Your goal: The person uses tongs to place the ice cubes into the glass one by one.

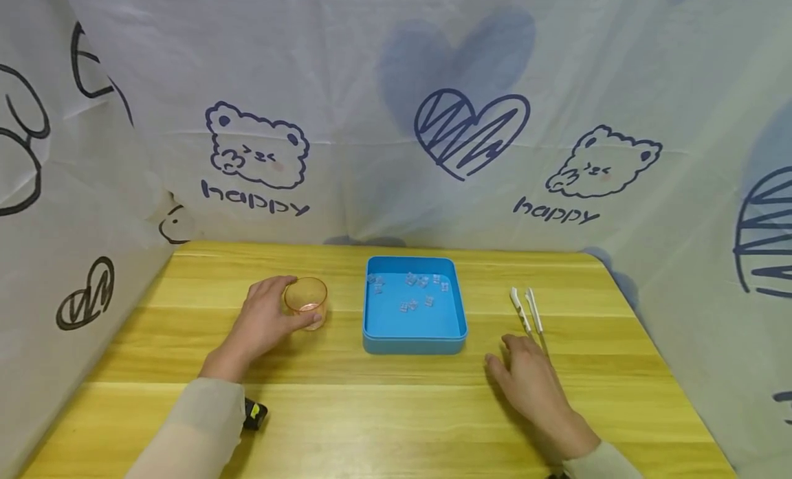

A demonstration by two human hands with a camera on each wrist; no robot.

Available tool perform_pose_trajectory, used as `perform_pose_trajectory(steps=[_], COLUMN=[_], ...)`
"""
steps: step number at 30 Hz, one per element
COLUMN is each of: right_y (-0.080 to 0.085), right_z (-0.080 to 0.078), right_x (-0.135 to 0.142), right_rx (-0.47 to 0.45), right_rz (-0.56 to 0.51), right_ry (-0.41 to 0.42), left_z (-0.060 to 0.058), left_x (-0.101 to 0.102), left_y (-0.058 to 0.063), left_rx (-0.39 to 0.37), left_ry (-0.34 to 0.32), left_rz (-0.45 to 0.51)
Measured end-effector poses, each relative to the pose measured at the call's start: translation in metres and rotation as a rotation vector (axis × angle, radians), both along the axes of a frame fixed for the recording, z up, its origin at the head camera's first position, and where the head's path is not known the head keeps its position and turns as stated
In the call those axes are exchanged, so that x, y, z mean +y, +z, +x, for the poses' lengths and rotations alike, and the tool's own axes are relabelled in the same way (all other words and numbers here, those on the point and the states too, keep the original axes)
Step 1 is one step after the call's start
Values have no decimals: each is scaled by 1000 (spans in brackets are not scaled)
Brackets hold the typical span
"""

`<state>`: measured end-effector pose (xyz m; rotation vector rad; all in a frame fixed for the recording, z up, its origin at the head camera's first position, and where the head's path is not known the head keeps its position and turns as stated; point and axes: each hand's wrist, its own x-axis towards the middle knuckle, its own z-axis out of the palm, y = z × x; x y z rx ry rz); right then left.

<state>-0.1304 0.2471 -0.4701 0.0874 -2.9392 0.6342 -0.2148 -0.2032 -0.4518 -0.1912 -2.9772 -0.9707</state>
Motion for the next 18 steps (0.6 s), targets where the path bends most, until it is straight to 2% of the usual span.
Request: perform_pose_trajectory(steps=[4,11,18], right_y=[1,4,2], right_z=[-3,-9,-16], right_x=[5,22,44], right_rx=[13,137,173], right_rz=[14,89,172], right_ry=[-25,-93,-118], left_z=[-1,0,2], left_x=[1,1,1], left_y=[0,0,-1], left_rx=[-7,-8,-1], left_ry=[2,6,3], left_rz=[4,5,8])
